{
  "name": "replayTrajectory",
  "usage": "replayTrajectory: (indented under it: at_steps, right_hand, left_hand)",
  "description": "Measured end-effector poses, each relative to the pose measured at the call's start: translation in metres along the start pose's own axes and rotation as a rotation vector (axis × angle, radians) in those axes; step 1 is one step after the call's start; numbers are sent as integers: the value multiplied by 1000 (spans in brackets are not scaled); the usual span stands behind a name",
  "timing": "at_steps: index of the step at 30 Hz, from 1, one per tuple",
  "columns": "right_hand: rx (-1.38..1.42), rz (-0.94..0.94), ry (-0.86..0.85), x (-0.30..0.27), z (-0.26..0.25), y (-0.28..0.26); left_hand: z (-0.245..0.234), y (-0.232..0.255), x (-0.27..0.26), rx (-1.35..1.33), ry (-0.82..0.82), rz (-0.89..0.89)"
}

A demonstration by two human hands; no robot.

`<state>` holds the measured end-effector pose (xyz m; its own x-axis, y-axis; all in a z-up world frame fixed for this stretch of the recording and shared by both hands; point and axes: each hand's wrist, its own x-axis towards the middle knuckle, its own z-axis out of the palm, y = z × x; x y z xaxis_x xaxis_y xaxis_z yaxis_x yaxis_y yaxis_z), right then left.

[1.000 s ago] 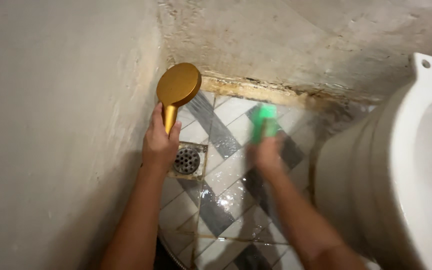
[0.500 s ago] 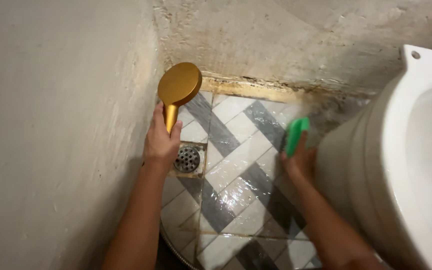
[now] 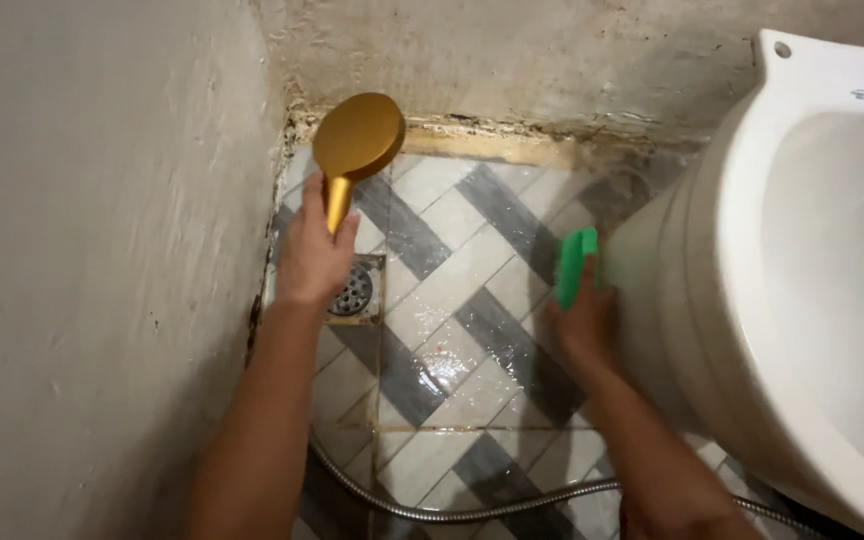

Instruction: The person scrubs the bathroom floor and walls using a brush and soapy water from a bucket, then rinses the surfaces with a handheld shower head.

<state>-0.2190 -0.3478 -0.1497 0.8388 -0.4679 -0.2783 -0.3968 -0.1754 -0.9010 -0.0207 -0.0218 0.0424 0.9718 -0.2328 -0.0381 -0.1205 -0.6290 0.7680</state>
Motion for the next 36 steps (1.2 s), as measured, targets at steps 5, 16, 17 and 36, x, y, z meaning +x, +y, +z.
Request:
replayTrajectory:
  at_steps: [5, 16, 17, 36]
  right_hand:
    - [-805, -254, 186, -41, 68, -73]
    - [-242, -23, 77, -24, 9, -45]
    - [-313, -45, 99, -23, 7, -40]
    - [-478, -502, 197, 27, -2, -11]
  left_hand:
    - [3, 27, -4, 58, -212, -209]
    - [55, 18, -27, -155, -189, 178]
    - [62, 17, -26, -142, -221, 139]
    - [87, 31, -12, -91, -378, -98]
